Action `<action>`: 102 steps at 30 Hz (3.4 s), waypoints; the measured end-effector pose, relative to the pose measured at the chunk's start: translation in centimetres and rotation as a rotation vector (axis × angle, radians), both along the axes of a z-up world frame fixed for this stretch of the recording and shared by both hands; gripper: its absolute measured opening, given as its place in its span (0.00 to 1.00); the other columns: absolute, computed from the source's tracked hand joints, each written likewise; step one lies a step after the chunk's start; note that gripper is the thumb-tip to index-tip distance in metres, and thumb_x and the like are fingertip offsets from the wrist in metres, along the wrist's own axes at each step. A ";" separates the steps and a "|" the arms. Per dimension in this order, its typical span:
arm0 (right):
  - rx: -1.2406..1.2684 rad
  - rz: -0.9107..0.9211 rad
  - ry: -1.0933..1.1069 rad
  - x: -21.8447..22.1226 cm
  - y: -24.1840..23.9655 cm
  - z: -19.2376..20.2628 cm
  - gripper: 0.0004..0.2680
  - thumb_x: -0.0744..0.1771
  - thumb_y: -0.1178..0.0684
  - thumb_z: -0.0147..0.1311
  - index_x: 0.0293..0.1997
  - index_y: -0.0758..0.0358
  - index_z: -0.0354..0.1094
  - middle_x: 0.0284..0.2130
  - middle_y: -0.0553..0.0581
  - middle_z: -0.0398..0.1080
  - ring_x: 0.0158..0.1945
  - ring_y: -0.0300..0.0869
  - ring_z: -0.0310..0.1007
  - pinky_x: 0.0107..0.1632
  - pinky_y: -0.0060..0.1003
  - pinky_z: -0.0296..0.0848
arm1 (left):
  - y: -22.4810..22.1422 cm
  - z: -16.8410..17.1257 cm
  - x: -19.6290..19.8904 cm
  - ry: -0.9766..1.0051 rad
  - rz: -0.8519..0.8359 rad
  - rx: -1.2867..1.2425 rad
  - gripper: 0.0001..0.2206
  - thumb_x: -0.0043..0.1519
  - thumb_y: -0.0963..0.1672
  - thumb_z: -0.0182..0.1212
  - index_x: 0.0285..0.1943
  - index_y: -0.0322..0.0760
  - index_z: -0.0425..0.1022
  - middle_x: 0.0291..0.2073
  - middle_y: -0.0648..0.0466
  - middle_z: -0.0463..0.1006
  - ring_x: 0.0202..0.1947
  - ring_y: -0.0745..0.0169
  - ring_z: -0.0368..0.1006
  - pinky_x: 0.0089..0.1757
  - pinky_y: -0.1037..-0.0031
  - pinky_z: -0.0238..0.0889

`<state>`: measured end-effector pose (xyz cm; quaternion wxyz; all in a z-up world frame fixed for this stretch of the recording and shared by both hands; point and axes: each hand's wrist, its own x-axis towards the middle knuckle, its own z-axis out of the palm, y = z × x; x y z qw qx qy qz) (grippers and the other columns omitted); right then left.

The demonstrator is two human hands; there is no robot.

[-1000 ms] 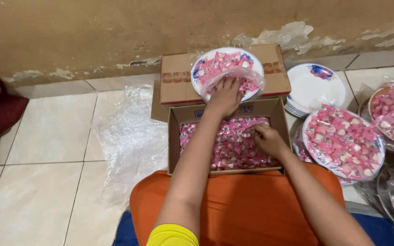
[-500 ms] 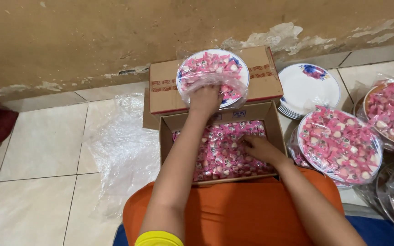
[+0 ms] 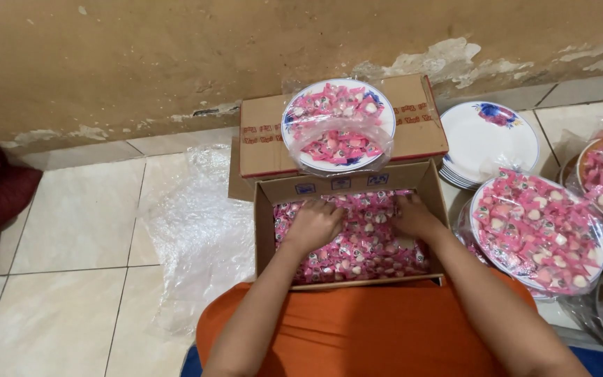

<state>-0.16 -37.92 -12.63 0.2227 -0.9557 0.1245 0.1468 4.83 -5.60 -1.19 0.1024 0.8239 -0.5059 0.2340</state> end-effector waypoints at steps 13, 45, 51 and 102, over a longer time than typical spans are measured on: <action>-0.012 0.432 0.006 -2.0 10.4 12.3 0.29 0.63 0.31 0.52 0.71 0.46 0.58 0.71 0.67 0.53 0.71 0.75 0.49 0.72 0.63 0.50 | 1.8 -1.5 -0.9 1.074 0.613 0.276 0.42 0.54 0.64 0.58 0.76 0.52 0.54 0.74 0.32 0.42 0.71 0.15 0.44 0.59 0.36 0.59; 1.173 -0.646 0.038 -7.3 5.9 14.4 0.13 0.69 0.47 0.54 0.58 0.58 0.68 0.38 0.64 0.68 0.29 0.56 0.73 0.40 0.66 0.79 | 7.0 -1.6 -3.8 2.018 0.573 -1.009 0.35 0.67 0.48 0.60 0.81 0.44 0.44 0.76 0.35 0.42 0.59 0.30 0.69 0.35 0.54 0.76; 1.244 -0.660 0.060 -7.9 7.0 17.7 0.11 0.71 0.50 0.49 0.57 0.58 0.68 0.29 0.52 0.64 0.29 0.41 0.71 0.39 0.53 0.82 | 7.1 -8.8 -0.9 1.846 0.628 -0.839 0.30 0.70 0.52 0.51 0.80 0.48 0.48 0.73 0.38 0.48 0.46 0.42 0.76 0.20 0.77 0.67; 1.078 -0.359 -0.559 -3.9 6.4 18.1 0.11 0.71 0.55 0.53 0.59 0.61 0.67 0.40 0.63 0.70 0.39 0.49 0.77 0.45 0.44 0.78 | 7.3 1.1 -3.5 2.195 0.000 -1.514 0.19 0.61 0.41 0.49 0.63 0.38 0.70 0.60 0.28 0.70 0.62 0.31 0.68 0.56 0.59 0.70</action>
